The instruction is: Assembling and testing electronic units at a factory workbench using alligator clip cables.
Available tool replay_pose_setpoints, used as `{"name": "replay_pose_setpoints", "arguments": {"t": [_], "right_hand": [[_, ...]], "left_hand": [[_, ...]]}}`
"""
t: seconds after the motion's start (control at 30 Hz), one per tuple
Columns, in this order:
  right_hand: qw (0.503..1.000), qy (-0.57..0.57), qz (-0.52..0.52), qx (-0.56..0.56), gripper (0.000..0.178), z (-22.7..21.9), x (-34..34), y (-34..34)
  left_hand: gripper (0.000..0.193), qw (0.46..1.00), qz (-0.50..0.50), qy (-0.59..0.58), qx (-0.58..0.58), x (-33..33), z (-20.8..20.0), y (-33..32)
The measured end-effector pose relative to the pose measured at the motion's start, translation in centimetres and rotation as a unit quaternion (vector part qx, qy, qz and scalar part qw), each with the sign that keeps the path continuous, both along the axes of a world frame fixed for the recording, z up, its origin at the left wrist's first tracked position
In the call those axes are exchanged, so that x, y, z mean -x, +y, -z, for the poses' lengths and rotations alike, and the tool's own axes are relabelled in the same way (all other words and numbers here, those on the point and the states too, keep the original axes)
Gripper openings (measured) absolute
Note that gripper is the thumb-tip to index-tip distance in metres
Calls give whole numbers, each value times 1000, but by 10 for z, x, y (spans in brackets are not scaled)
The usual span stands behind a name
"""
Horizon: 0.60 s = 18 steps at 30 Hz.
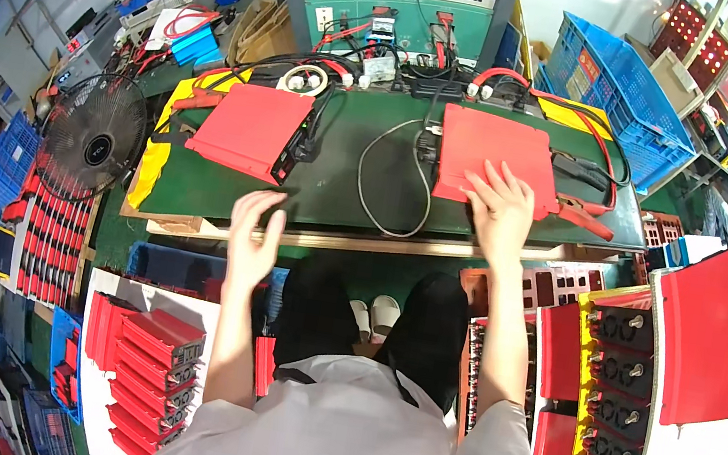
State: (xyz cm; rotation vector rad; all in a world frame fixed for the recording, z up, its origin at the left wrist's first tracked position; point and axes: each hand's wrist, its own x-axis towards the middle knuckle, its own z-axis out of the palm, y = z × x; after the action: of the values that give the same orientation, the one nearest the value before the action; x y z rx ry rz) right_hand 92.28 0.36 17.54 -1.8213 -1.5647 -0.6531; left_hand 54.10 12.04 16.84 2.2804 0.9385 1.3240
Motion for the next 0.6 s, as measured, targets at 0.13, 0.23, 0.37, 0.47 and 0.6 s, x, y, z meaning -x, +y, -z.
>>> {"name": "replay_pose_setpoints", "arguments": {"t": [0.13,0.23,0.37,0.47,0.6], "right_hand": [[1000,-16,4,12,27,-2,28,11],[994,-19,-58,92,31,-39,21,2],[996,26,-1,81,23,-75,-52,-14],[975,27,121,183,54,-64,-144,-24],[886,88,261,374,80,-50,-192,-8]], "left_hand": [[31,995,90,-44,21,-67,-5,7],[38,984,118,-92,96,-111,3,28],[45,973,177,-100,112,-169,11,58],[44,965,207,-115,116,-199,15,74],[42,953,228,-122,158,-205,25,84]]}}
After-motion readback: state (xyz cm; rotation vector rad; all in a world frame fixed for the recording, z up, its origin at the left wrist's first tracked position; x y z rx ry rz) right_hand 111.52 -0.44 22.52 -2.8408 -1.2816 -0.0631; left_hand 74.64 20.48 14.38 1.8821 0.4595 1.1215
